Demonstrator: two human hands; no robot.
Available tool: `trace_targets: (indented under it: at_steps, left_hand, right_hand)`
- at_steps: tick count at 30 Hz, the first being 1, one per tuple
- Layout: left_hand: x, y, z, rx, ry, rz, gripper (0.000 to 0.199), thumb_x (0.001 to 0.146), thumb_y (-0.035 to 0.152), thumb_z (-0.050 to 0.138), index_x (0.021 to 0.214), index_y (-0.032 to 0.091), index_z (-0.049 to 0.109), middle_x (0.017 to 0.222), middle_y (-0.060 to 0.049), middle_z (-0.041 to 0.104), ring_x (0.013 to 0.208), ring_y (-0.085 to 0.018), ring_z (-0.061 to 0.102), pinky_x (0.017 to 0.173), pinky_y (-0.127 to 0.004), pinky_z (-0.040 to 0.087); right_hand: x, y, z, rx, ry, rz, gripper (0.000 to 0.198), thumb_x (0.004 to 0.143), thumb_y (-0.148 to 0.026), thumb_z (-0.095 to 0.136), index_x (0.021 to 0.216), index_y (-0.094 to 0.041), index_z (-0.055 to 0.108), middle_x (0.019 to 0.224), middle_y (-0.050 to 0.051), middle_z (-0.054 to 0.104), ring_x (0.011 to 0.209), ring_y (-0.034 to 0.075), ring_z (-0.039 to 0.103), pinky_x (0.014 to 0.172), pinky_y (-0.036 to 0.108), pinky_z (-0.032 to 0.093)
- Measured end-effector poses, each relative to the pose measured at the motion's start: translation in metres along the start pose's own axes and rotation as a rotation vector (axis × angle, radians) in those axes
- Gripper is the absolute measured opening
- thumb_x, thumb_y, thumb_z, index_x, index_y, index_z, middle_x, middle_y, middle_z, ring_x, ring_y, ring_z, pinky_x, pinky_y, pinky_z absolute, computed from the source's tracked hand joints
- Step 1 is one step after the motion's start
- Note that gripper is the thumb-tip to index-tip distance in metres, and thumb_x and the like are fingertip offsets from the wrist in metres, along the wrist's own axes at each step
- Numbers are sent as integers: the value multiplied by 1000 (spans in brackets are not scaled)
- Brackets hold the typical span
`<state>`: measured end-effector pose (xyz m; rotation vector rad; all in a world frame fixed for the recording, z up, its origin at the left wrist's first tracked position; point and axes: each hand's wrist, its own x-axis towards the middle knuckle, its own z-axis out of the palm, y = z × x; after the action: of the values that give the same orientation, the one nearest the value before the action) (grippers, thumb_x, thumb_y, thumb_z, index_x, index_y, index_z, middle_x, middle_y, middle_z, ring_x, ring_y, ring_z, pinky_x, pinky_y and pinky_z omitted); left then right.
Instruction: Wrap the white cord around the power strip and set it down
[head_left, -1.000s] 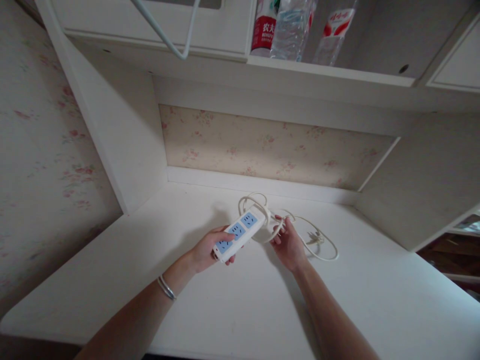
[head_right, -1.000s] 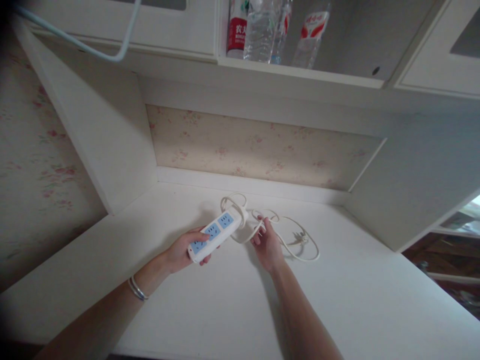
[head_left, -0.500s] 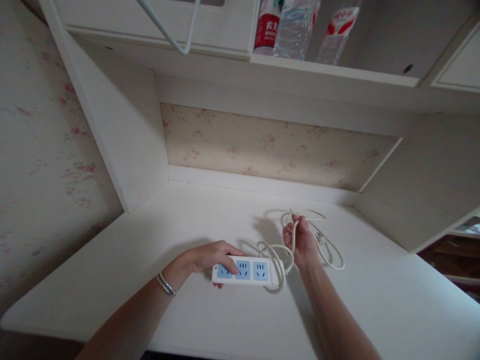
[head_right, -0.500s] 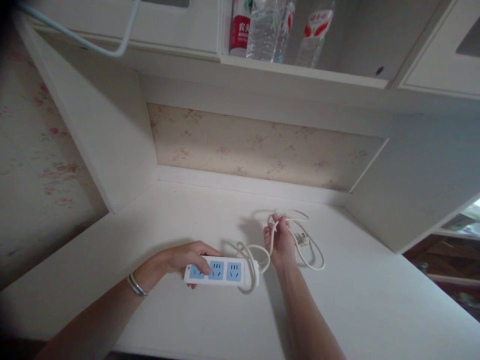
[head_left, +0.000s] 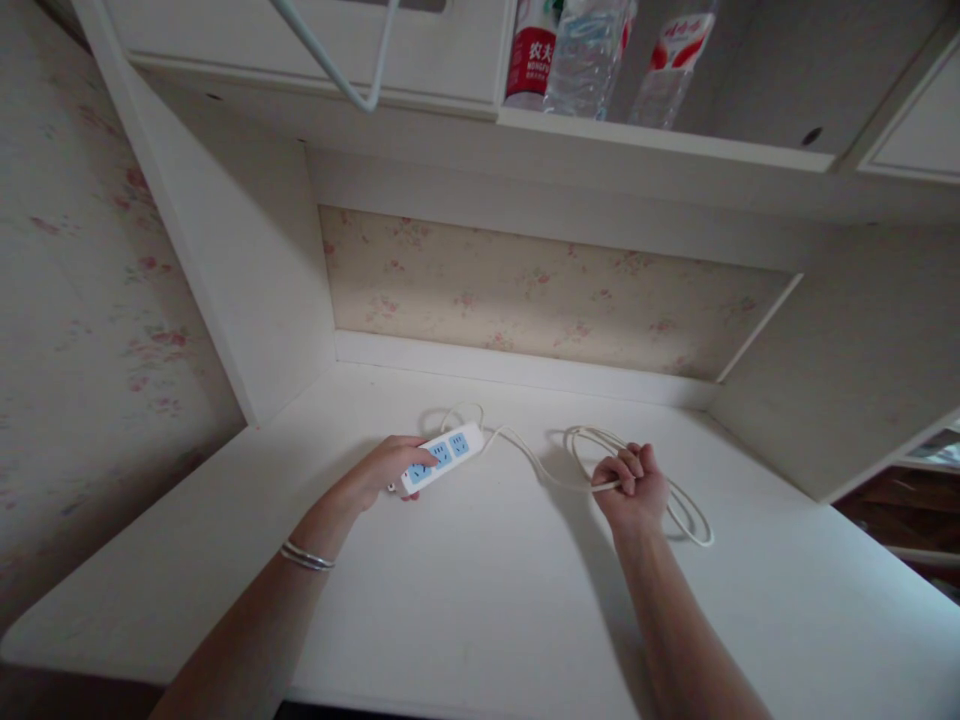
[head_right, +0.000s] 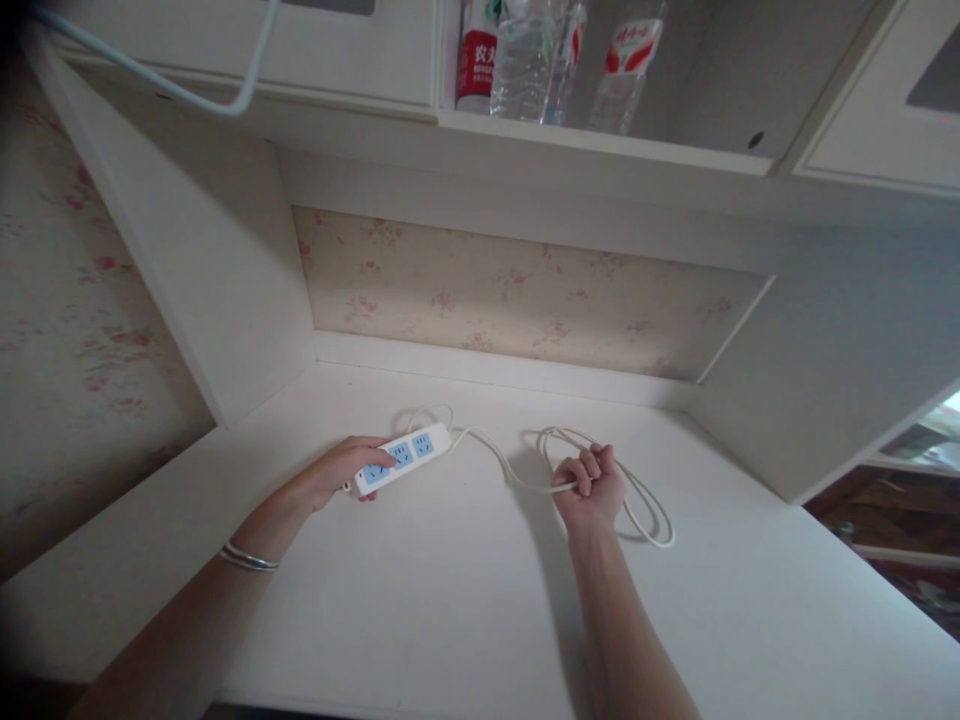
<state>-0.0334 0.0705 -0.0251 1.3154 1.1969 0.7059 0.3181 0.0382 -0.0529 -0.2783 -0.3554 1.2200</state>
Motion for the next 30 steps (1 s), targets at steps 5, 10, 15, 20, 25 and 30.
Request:
trace_targets:
  at_steps: [5,10,15,20,25,30]
  left_hand:
    - [4,1,-5,-337,117,146,37,71,34,64,102,14,61,79,-5,63,54,-14,59,46,-24,47]
    - [-10,4,-1,-495,-298,180,32,75,31,58,101,12,60,80,-9,65,49,-14,58,42,-25,44]
    - [-24,6,-5,-159,-687,-8,46,64,20,65,110,14,63,80,-6,67,51,-14,58,43,-24,49]
    - [-32,26,-29,278,-843,-146,42,62,25,68,103,19,69,84,-4,70,61,-17,62,45,-21,48]
    - [-41,47,-84,388,-614,-194,37,59,33,67,93,19,71,74,-6,70,54,-22,62,42,-27,48]
    - [-43,32,-159,415,65,-208,32,63,34,62,86,13,69,42,-3,56,28,-17,50,27,-20,32]
  right_hand:
    - [2,21,2,-290,53,88,19,82,-31,59,70,-21,47,41,-12,36,28,3,24,36,17,35]
    - [-10,56,13,-742,-12,226,29,75,-44,66,72,-19,50,51,-7,50,42,7,44,49,21,40]
    - [-20,61,18,-1032,-41,286,38,75,-57,59,77,-18,56,49,-7,46,42,7,39,40,19,27]
    - [-13,54,14,-1054,56,213,43,75,-61,56,87,-19,58,58,-5,52,37,5,34,36,19,22]
    - [-10,53,13,-911,82,224,40,77,-55,59,92,-19,59,66,-3,57,40,5,41,37,17,29]
    - [-14,62,15,-803,47,317,35,80,-50,59,97,-20,58,79,1,62,51,8,55,46,19,44]
